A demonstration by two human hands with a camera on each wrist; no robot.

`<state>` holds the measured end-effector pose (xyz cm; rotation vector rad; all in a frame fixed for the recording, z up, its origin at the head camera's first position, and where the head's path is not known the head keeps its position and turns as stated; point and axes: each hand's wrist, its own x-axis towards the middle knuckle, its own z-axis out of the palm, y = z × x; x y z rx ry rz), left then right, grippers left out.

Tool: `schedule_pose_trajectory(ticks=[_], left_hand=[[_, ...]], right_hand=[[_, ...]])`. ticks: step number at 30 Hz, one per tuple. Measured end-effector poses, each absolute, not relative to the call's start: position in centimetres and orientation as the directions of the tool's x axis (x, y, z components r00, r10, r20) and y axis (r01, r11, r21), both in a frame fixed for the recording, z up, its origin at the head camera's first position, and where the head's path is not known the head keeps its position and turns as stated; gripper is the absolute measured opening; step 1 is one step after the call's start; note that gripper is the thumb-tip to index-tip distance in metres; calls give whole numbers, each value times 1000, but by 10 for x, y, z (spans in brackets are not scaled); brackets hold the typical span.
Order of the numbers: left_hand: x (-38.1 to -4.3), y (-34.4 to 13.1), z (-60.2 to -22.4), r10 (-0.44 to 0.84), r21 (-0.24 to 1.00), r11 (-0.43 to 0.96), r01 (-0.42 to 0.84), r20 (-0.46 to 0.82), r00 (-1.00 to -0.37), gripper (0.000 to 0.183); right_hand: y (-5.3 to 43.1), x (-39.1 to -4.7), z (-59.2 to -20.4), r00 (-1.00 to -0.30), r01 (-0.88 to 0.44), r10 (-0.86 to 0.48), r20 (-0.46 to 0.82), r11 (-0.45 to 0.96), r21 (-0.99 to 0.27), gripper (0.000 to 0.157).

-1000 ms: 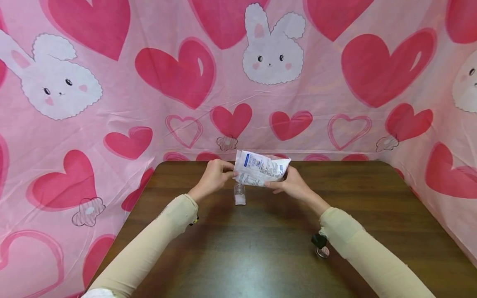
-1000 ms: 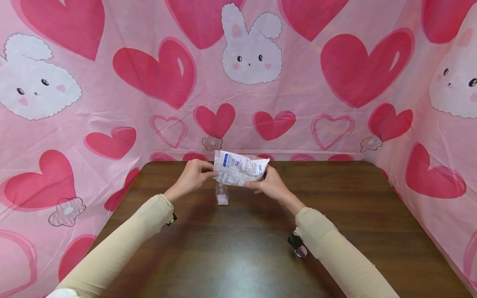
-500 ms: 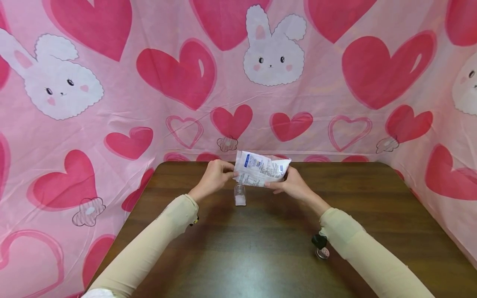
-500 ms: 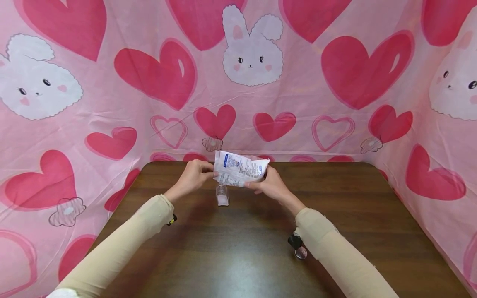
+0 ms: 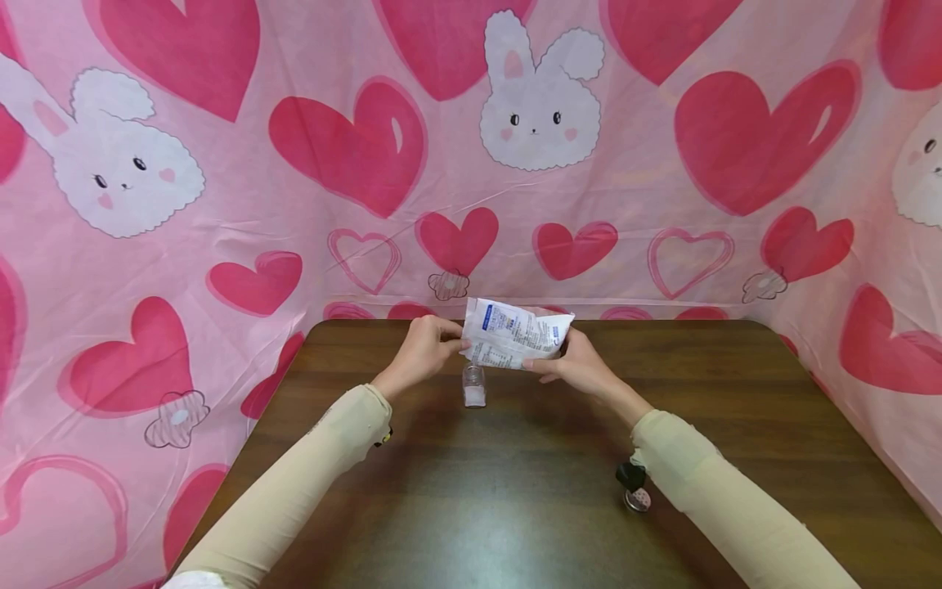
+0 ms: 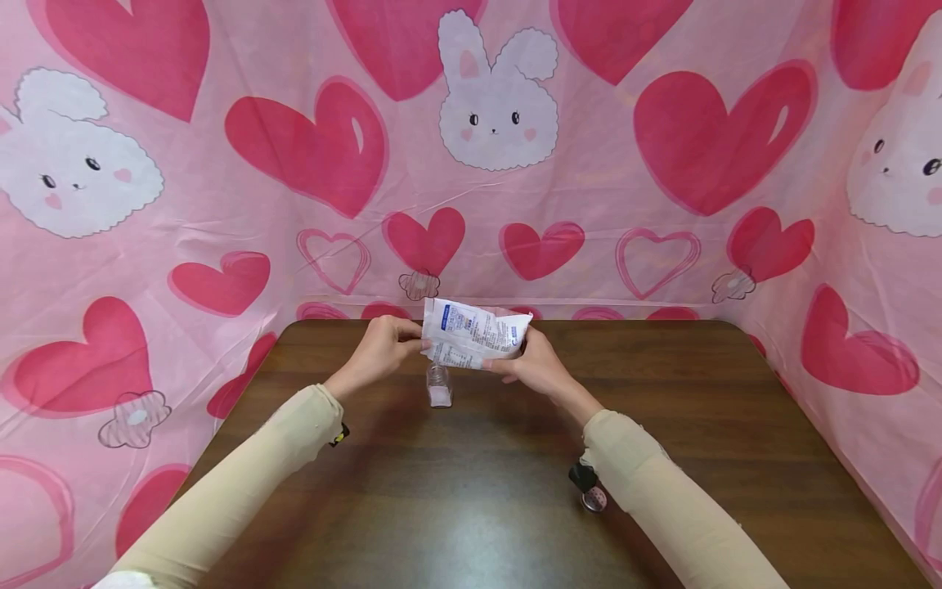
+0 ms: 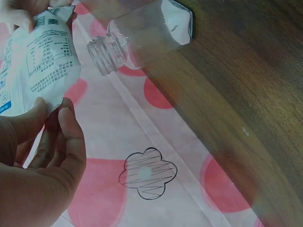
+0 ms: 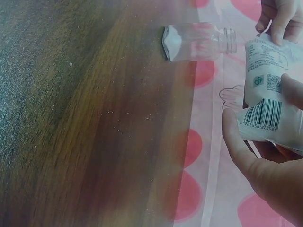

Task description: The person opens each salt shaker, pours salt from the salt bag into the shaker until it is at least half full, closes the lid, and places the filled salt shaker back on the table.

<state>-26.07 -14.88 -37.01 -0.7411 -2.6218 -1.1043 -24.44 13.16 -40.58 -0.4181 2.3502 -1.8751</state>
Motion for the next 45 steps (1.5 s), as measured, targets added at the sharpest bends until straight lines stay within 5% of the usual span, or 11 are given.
schedule_pose_trajectory(ticks=[45], left_hand=[[-259,-150,-369,376,605,601,523,363,-853,5]], right_hand=[[132,-245,-406,-954,-159,-285,96,207,-965,57]])
